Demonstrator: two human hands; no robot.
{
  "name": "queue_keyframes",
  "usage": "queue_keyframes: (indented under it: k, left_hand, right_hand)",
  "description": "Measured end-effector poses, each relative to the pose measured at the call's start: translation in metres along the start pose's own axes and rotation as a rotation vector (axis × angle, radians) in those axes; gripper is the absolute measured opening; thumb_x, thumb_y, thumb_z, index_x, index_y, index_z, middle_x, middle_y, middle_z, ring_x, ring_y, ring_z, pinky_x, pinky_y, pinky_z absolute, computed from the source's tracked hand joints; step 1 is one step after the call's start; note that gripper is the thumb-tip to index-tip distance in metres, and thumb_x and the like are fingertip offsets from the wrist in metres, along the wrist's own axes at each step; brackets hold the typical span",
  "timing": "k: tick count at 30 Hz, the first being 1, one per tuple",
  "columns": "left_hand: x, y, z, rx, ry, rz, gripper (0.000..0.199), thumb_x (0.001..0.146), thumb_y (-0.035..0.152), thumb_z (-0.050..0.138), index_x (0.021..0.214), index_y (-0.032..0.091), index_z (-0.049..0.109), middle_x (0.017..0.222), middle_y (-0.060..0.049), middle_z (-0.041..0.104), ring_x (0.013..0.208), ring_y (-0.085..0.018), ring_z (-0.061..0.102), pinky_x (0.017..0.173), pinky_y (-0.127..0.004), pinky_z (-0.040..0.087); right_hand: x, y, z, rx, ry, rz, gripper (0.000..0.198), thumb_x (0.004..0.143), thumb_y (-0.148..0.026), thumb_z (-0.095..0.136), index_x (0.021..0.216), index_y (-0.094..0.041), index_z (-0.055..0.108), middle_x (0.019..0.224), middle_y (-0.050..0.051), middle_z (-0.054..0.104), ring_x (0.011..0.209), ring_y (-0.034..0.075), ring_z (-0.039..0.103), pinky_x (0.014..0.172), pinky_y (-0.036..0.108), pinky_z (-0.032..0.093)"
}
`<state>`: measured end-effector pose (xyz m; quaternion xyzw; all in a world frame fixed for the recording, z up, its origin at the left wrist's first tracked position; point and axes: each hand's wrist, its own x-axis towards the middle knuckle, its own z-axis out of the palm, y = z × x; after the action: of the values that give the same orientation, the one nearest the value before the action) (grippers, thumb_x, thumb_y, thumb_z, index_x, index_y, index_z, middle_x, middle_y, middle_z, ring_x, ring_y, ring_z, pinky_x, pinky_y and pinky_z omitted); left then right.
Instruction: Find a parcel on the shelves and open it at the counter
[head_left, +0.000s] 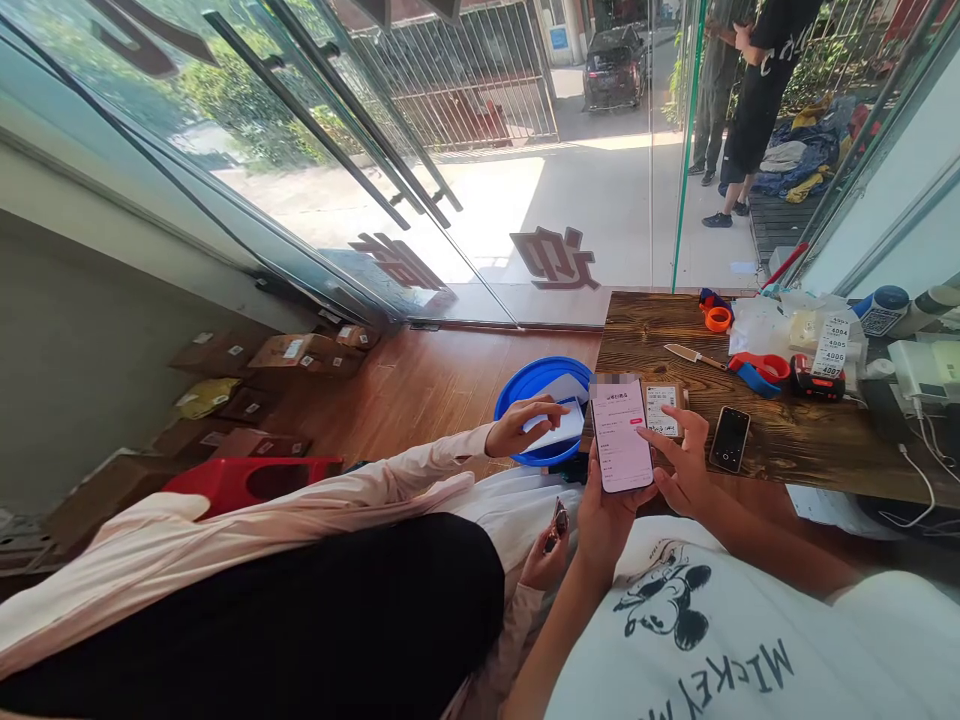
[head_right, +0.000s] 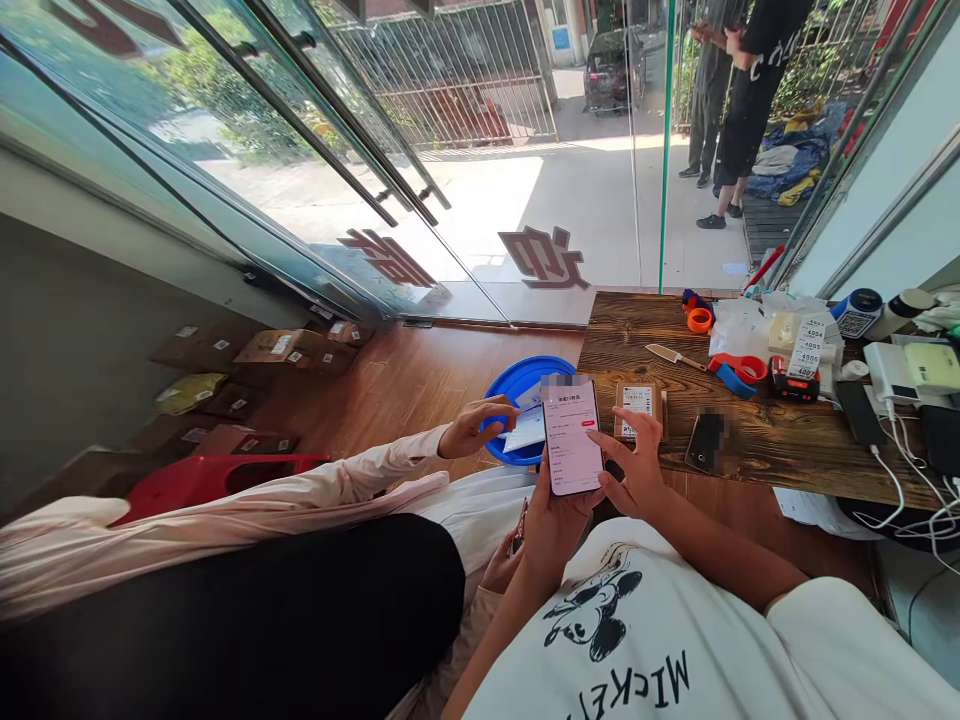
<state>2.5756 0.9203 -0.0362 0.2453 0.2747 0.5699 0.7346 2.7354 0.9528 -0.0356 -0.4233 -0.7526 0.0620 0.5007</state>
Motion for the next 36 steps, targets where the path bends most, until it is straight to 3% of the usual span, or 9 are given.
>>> queue_keyframes:
  k: [4, 12, 19, 25, 29, 36]
  left_hand:
    - [0.0001, 0.0031, 0.0037, -0.091, 0.003, -0.043, 0.033, 0.104, 0.046, 0.048, 0.130, 0.049, 0.067, 0.142, 0.008, 0.067, 0.127, -0.028, 0.067, 0.088, -0.052, 0.068]
    - [-0.0007, 0.0054, 0.0009, -0.053, 0.092, -0.086, 0.039, 0.104, 0.048, 0.047, 0.140, 0.046, 0.061, 0.145, 0.003, 0.065, 0.129, -0.030, 0.066, 0.093, -0.055, 0.066]
    - [-0.0009, 0.0078, 0.0065, -0.104, 0.075, -0.080, 0.037, 0.103, 0.045, 0.050, 0.137, 0.046, 0.064, 0.139, 0.002, 0.069, 0.121, -0.025, 0.071, 0.086, -0.043, 0.068]
    - [0.0000, 0.0089, 0.0038, -0.052, 0.045, -0.080, 0.036, 0.102, 0.049, 0.050, 0.135, 0.048, 0.065, 0.138, 0.002, 0.070, 0.128, -0.031, 0.066, 0.091, -0.052, 0.066]
    - [0.0002, 0.0098, 0.0014, -0.039, 0.015, -0.074, 0.034, 0.102, 0.050, 0.052, 0.133, 0.051, 0.066, 0.139, 0.004, 0.069, 0.131, -0.031, 0.065, 0.093, -0.052, 0.066]
    - [-0.0002, 0.0092, 0.0005, -0.053, 0.022, -0.068, 0.037, 0.102, 0.051, 0.051, 0.136, 0.047, 0.064, 0.141, 0.001, 0.068, 0.131, -0.033, 0.065, 0.092, -0.055, 0.066]
  right_hand:
    - [-0.0007, 0.0013, 0.0011, 0.035, -0.018, 0.022, 0.050, 0.103, -0.050, 0.036, 0.147, -0.037, 0.056, 0.150, 0.010, 0.035, 0.131, 0.037, 0.039, 0.107, 0.057, 0.037]
    - [-0.0079, 0.0082, 0.0057, 0.072, -0.031, 0.116, 0.051, 0.099, -0.057, 0.042, 0.143, -0.037, 0.060, 0.145, 0.010, 0.036, 0.132, 0.039, 0.037, 0.113, 0.065, 0.032]
    - [-0.0065, 0.0067, 0.0078, 0.057, -0.014, 0.106, 0.051, 0.101, -0.057, 0.037, 0.143, -0.036, 0.059, 0.146, 0.010, 0.036, 0.132, 0.038, 0.037, 0.110, 0.066, 0.036]
    - [-0.0030, 0.0042, 0.0073, 0.093, 0.014, 0.100, 0.050, 0.103, -0.054, 0.035, 0.146, -0.035, 0.053, 0.147, 0.011, 0.038, 0.133, 0.037, 0.039, 0.109, 0.064, 0.038]
    - [-0.0031, 0.0023, 0.0065, 0.103, 0.023, 0.112, 0.050, 0.103, -0.051, 0.036, 0.148, -0.034, 0.050, 0.147, 0.012, 0.042, 0.131, 0.036, 0.042, 0.108, 0.063, 0.038]
    - [-0.0047, 0.0009, 0.0053, 0.091, 0.029, 0.146, 0.051, 0.103, -0.051, 0.036, 0.149, -0.031, 0.044, 0.143, 0.013, 0.048, 0.130, 0.036, 0.046, 0.107, 0.062, 0.040]
